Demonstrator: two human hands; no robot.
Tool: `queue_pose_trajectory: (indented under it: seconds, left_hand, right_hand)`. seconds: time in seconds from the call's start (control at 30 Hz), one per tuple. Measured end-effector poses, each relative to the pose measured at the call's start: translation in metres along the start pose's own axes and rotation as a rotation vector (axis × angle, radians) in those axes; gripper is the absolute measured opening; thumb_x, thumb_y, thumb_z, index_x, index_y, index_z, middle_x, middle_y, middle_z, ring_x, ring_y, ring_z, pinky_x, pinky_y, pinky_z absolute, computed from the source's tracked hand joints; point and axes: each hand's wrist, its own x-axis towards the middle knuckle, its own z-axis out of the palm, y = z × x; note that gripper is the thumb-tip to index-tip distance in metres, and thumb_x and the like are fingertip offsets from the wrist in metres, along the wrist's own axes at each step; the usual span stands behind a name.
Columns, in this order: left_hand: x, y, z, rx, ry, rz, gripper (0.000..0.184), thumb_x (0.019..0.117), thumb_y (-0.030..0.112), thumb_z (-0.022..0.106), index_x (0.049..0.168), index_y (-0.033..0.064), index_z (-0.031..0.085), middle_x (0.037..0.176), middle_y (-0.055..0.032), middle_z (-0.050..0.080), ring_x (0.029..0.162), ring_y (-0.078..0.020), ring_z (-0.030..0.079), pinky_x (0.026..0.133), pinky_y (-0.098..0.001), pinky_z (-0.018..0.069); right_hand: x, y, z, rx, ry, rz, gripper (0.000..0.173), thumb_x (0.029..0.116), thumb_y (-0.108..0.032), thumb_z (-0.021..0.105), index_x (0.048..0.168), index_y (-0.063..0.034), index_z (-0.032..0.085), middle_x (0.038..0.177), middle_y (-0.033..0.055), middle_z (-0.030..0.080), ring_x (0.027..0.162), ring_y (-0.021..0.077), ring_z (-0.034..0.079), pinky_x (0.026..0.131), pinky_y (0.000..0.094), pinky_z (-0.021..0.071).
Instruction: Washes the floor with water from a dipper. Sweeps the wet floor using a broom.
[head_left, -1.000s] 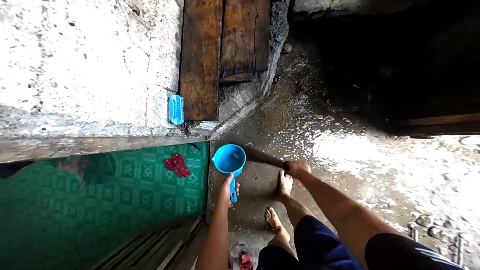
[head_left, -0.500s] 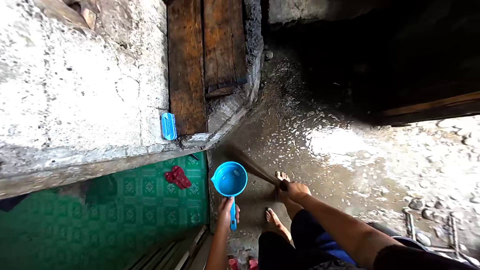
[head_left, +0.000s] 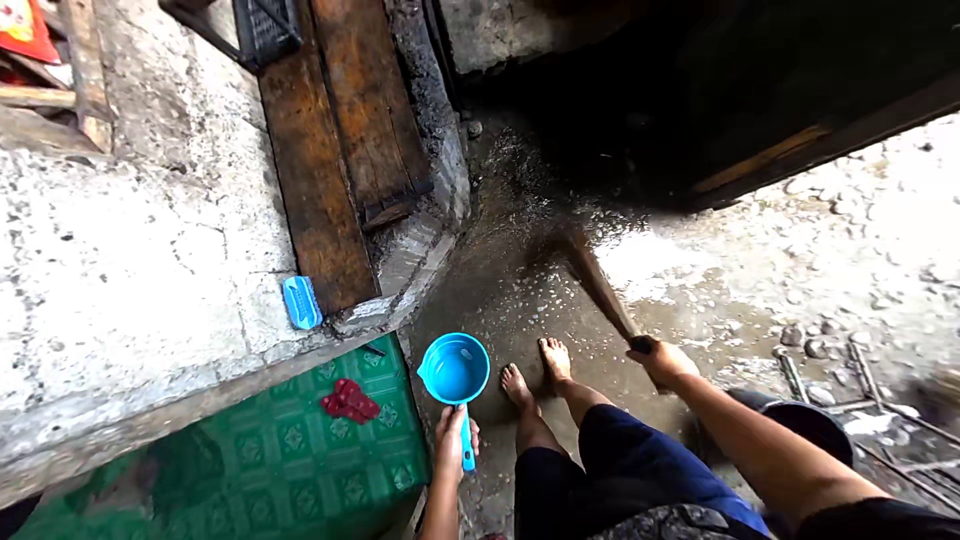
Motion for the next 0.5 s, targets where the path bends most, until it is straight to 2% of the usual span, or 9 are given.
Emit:
queue_pose_trajectory:
  seconds: [0.13,0.2,0.27,0.3,0.33,0.4,0.5]
  left_hand:
    - [0.01,0.006,0.001,0.055,-0.061,-0.012,0.024,0.1109,0.02,0.041,0.117,-0.0012,0.051,0.064,-0.0109,0.061,0.043,-0.0165,0.057,0.039,-0.0281,0.0503]
    - [0.014,0.013,-0.001,0.119,-0.109,0.002,0.024,0.1103,0.02,0.04,0.115,-0.0007,0.051,0.063,-0.0108,0.061,0.043,-0.0167,0.057,0.039,-0.0283,0.0504]
    - [0.016,0.022,-0.001,0.188,-0.133,0.006,0.024,0.1107,0.02,0.04,0.114,-0.0005,0.052,0.064,-0.0107,0.061,0.043,-0.0164,0.057,0.039,-0.0282,0.0503]
    - [0.018,0.026,-0.003,0.218,-0.14,0.008,0.024,0.1109,0.02,0.041,0.114,-0.0006,0.052,0.064,-0.0107,0.061,0.044,-0.0164,0.058,0.039,-0.0282,0.0504]
    - [0.019,0.031,-0.005,0.244,-0.146,0.012,0.023,0.111,0.02,0.041,0.113,-0.0008,0.052,0.065,-0.0109,0.062,0.044,-0.0166,0.058,0.039,-0.0284,0.0505]
    - [0.02,0.04,-0.012,0.284,-0.165,0.021,0.023,0.111,0.018,0.041,0.112,-0.001,0.053,0.065,-0.0114,0.062,0.044,-0.017,0.058,0.039,-0.0288,0.0505]
    - [0.022,0.05,-0.017,0.346,-0.194,0.027,0.022,0.1113,0.017,0.039,0.109,-0.0009,0.052,0.066,-0.0114,0.062,0.044,-0.0169,0.058,0.04,-0.0288,0.0507]
  right_hand:
    - [-0.036,-0.054,0.057,-0.189,-0.176,-0.147,0.067,0.0928,-0.062,0.063,0.146,-0.0221,0.055,0.126,0.0216,0.069,0.117,0.0447,0.066,0.094,0.0703,0.0506]
    - [-0.034,-0.087,0.084,-0.277,-0.213,-0.212,0.07,0.0893,-0.059,0.067,0.146,-0.0201,0.054,0.128,0.0228,0.068,0.119,0.0468,0.064,0.092,0.0718,0.0508]
    - [-0.024,-0.105,0.095,-0.288,-0.225,-0.224,0.076,0.0857,-0.053,0.073,0.149,-0.0169,0.052,0.138,0.024,0.062,0.125,0.048,0.06,0.093,0.0722,0.0493]
    - [-0.013,-0.102,0.098,-0.272,-0.216,-0.195,0.074,0.0845,-0.054,0.075,0.146,-0.016,0.056,0.139,0.0235,0.061,0.126,0.0478,0.059,0.094,0.0727,0.0485]
    - [-0.001,-0.091,0.097,-0.236,-0.188,-0.138,0.069,0.0819,-0.057,0.076,0.135,-0.0148,0.064,0.133,0.0235,0.065,0.123,0.0477,0.061,0.092,0.0739,0.0485]
    - [0.016,-0.046,0.087,-0.112,-0.128,0.008,0.062,0.0808,-0.06,0.075,0.122,-0.0139,0.072,0.125,0.0227,0.069,0.119,0.0469,0.064,0.091,0.0756,0.0484]
    - [0.004,0.031,0.055,0.084,-0.002,0.215,0.057,0.0851,-0.055,0.075,0.123,-0.0119,0.071,0.126,0.0225,0.069,0.119,0.0455,0.064,0.094,0.0722,0.0491]
